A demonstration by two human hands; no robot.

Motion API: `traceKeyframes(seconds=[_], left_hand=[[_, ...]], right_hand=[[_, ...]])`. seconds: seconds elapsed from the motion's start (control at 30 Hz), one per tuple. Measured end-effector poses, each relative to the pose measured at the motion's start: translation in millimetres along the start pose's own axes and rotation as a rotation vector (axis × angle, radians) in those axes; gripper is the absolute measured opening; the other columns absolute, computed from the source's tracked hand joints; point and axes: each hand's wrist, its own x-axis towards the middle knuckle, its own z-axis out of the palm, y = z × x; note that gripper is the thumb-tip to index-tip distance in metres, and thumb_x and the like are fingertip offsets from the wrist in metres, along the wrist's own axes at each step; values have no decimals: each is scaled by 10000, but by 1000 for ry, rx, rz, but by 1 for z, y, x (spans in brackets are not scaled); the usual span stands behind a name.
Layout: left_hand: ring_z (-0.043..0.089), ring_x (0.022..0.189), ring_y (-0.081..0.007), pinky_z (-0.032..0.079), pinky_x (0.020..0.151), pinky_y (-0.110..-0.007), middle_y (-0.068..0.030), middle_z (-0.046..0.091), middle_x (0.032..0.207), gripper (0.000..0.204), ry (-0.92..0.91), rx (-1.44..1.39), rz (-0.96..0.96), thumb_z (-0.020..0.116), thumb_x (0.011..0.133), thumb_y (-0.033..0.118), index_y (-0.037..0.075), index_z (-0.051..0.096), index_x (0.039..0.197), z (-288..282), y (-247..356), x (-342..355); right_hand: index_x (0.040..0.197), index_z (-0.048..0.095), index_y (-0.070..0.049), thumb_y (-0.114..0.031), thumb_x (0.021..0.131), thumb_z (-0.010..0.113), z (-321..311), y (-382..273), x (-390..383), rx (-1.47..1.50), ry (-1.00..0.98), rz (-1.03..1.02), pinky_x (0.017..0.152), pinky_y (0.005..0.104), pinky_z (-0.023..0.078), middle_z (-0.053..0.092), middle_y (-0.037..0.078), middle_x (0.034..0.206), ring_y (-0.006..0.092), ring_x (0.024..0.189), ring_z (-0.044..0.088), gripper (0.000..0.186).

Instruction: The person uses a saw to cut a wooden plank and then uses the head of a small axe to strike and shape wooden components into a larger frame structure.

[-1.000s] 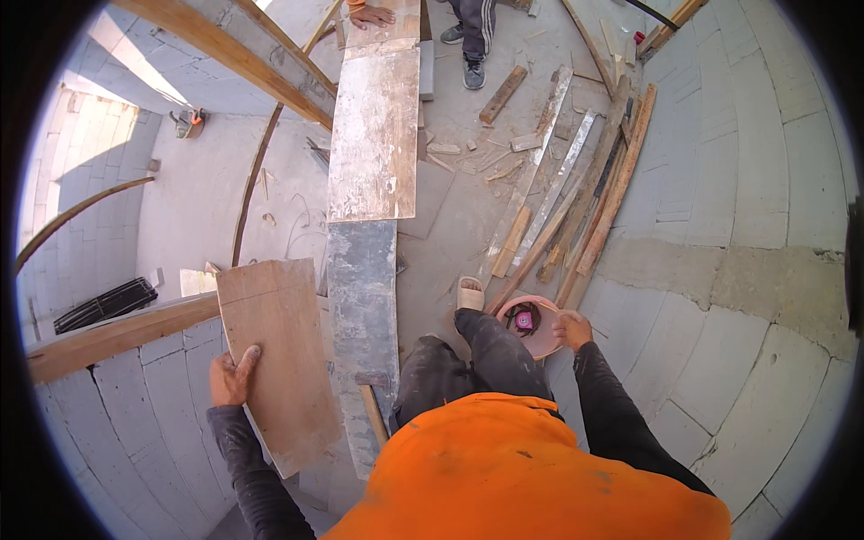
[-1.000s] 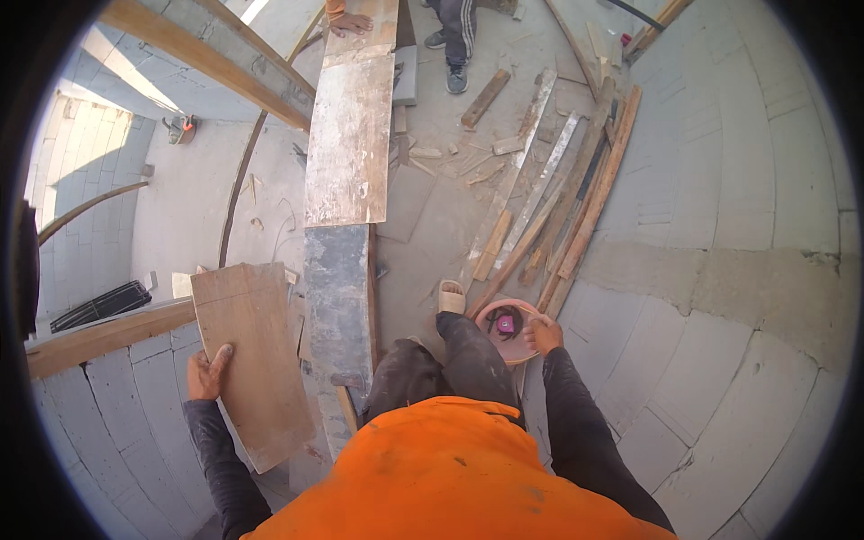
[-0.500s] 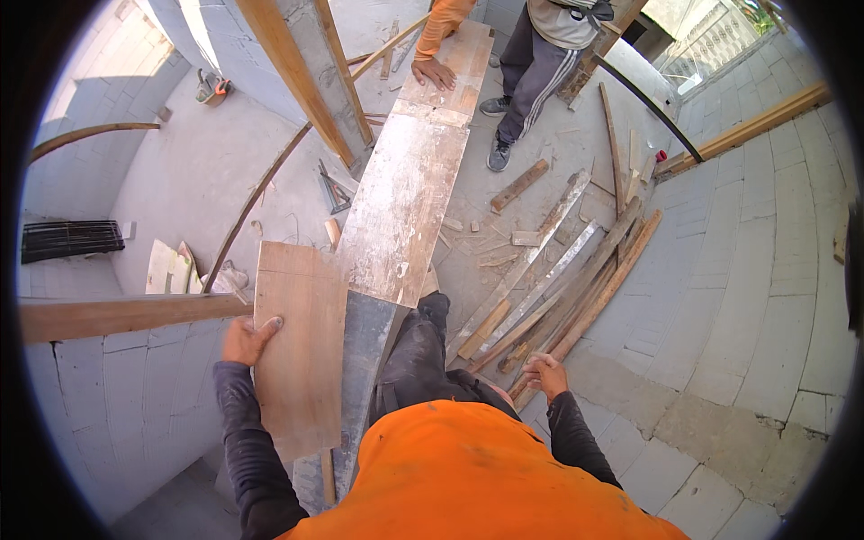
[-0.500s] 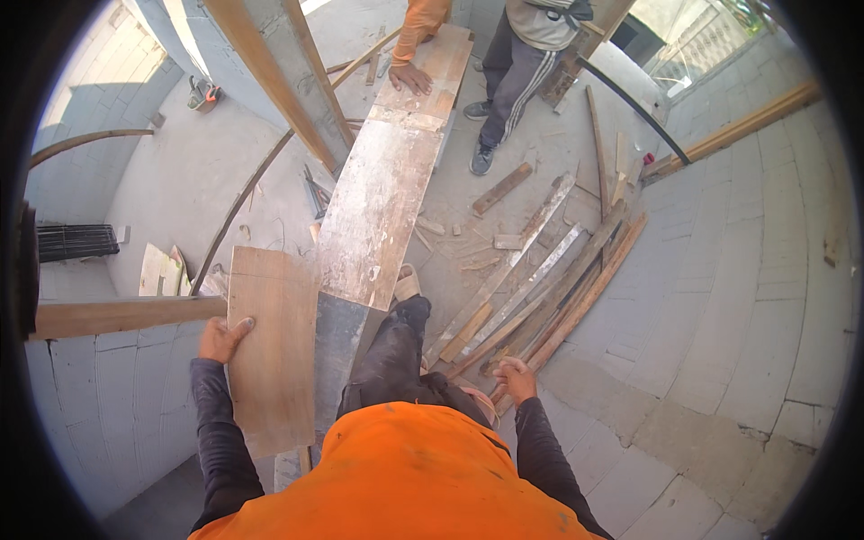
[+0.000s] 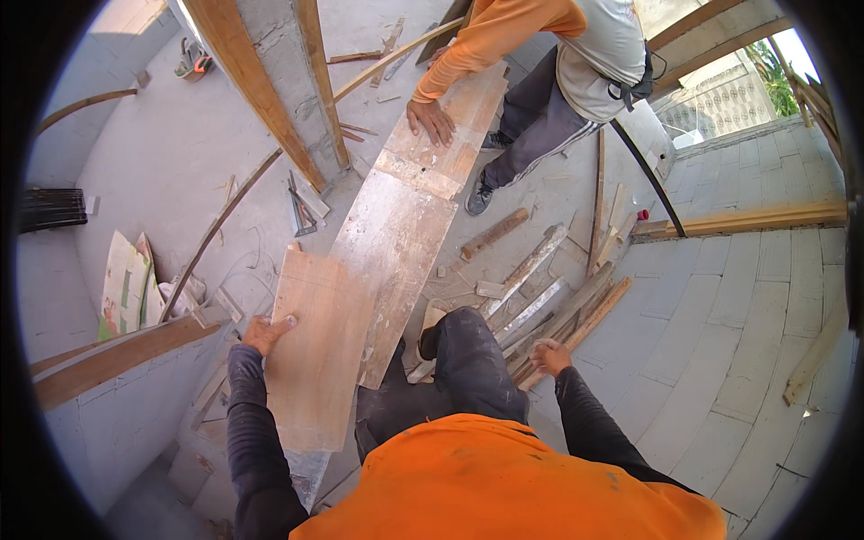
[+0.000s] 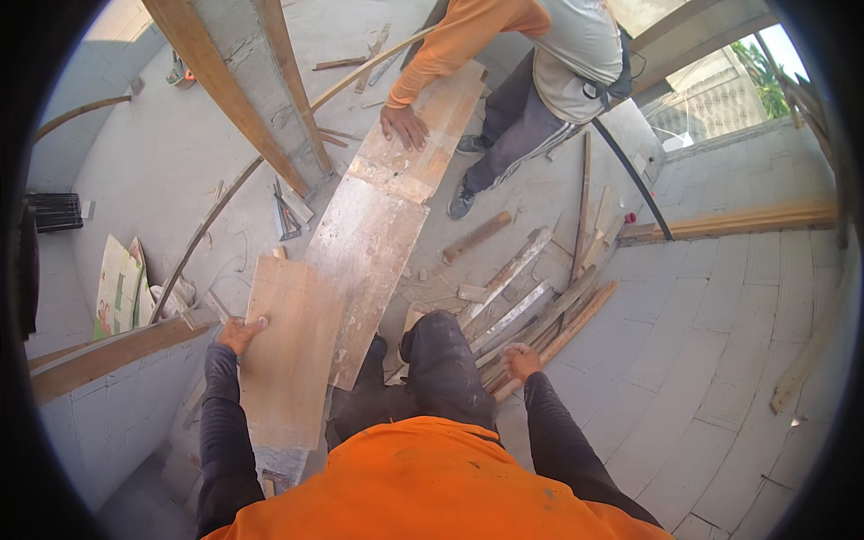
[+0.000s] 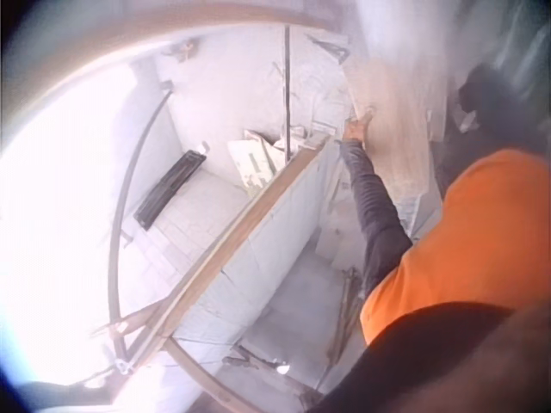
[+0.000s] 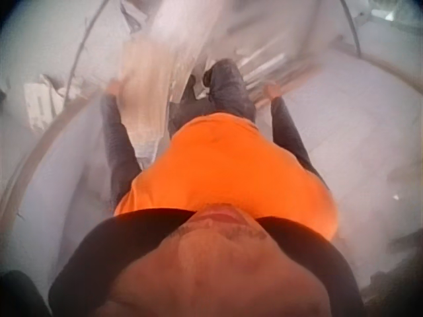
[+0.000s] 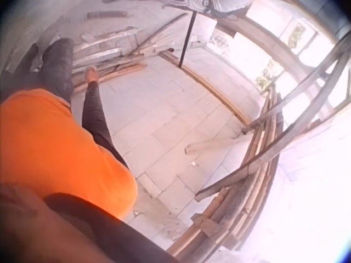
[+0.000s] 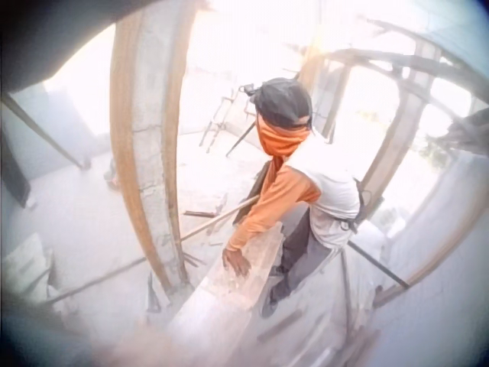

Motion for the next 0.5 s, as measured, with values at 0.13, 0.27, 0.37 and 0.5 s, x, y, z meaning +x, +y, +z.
traceKeyframes(seconds=[0.13,0.27,0.37,0.5], left_hand=[[717,790,-241,573,743,-368,-199,733,881,900,35,-20,-45,911,712,595,-172,600,1067,21,29,3],[681,740,-178,545,696,-357,-139,722,789,642,-27,-275,-165,974,693,446,-103,679,846,47,15,14],[600,654,-154,484,615,-379,-107,681,729,586,63,-44,-267,997,637,449,-50,700,718,50,38,13],[450,602,-141,362,552,-383,-44,515,658,764,299,-51,-154,944,549,660,-26,639,689,74,48,20]], right_hand=[[1249,675,-46,-280,940,710,27,-80,99,-368,4,-116,809,385,569,755,122,1013,258,894,726,389],[1382,609,-11,-405,893,767,89,-134,259,-995,-87,-487,942,397,556,736,194,1222,321,1099,712,647],[1374,630,-57,-492,864,732,148,-226,368,-1097,-190,-444,1076,445,479,672,233,1324,401,1257,624,677],[1375,637,-101,-495,896,707,188,-314,560,-1361,-65,-728,1091,436,469,648,151,1405,379,1298,603,625]])
